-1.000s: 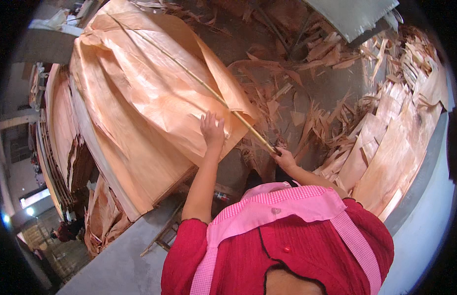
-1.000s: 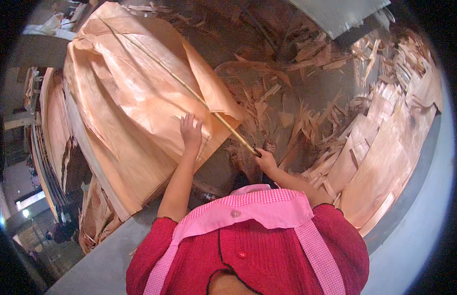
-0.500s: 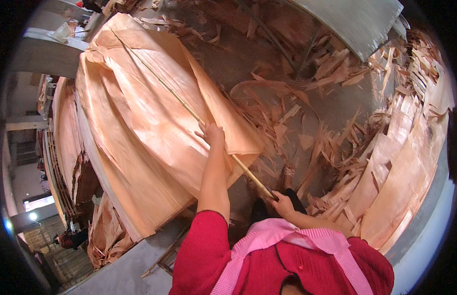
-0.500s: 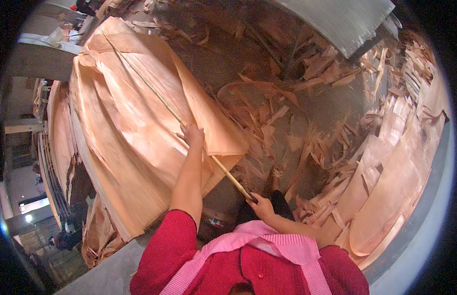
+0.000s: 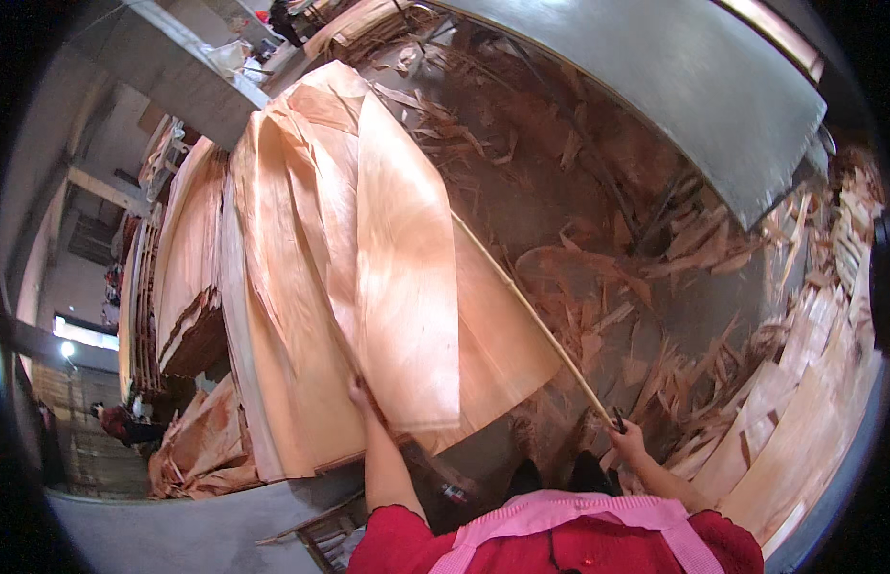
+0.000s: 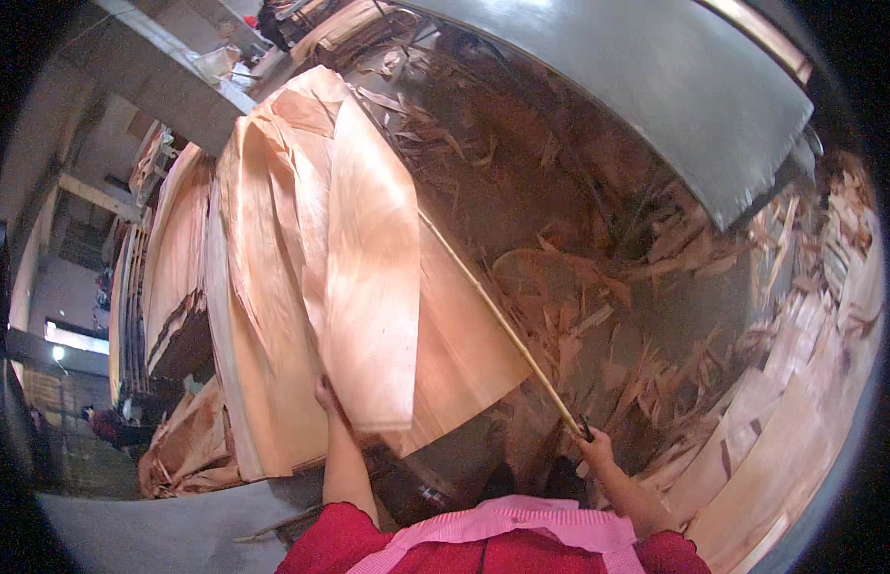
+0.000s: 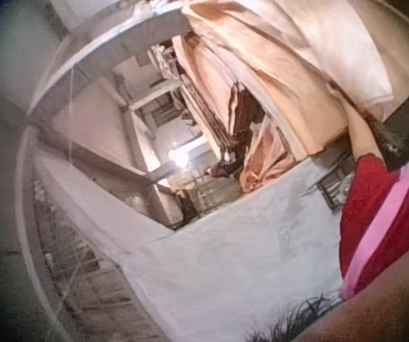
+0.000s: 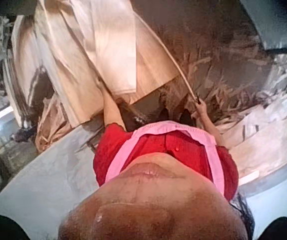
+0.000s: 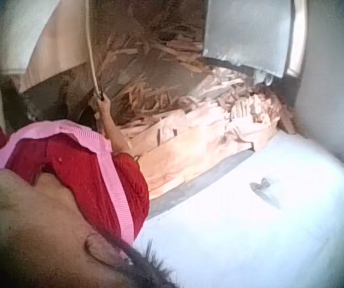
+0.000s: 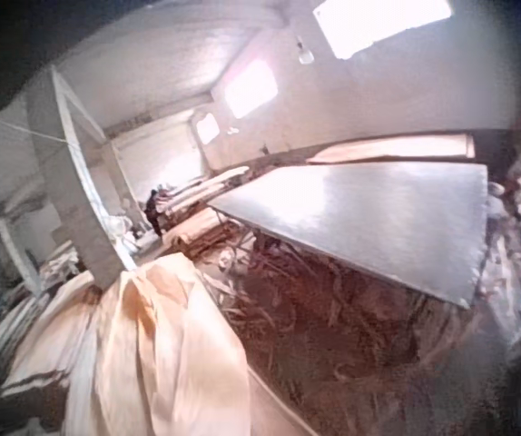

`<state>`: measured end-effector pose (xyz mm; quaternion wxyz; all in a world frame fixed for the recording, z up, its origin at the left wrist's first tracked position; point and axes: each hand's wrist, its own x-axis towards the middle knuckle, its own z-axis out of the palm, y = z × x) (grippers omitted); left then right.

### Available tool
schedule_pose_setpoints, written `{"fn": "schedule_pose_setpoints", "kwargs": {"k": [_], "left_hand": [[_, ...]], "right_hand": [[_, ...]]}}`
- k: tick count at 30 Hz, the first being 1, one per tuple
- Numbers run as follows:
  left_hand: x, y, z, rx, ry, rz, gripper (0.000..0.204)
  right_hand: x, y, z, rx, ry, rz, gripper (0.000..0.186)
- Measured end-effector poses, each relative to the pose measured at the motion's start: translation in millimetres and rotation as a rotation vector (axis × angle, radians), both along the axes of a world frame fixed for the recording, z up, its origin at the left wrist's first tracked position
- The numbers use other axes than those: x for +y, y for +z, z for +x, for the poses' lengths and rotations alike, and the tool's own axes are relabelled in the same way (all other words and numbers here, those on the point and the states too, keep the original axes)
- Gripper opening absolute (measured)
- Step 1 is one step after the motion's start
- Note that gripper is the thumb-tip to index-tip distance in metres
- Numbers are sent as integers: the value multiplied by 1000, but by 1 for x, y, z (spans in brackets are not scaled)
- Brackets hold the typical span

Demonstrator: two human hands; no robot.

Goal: The person aligns sheets of wood veneer on a workbench, secures them with tape, and trims the edges using a utility knife and scissors to join the pieces.

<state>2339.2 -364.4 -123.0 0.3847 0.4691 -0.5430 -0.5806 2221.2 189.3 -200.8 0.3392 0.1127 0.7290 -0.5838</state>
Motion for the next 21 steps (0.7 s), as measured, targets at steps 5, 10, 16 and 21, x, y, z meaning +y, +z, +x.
{"fn": "schedule_pose_setpoints", "kwargs": {"k": [5, 10, 16, 21], "left_hand": [[44, -72, 50, -946, 264, 28, 20], [38, -178, 96, -1270, 253, 41, 27], [31, -156, 73, -1189, 85, 273, 29], [32, -141, 95, -1206, 271, 176, 36]], "right_hand": [[25, -27, -28, 25, 40, 134, 26], [-16, 19, -50, 125, 139, 75, 25], [-109, 38, -41, 166, 102, 45, 24], [-198, 17, -27, 198, 252, 57, 28]]}}
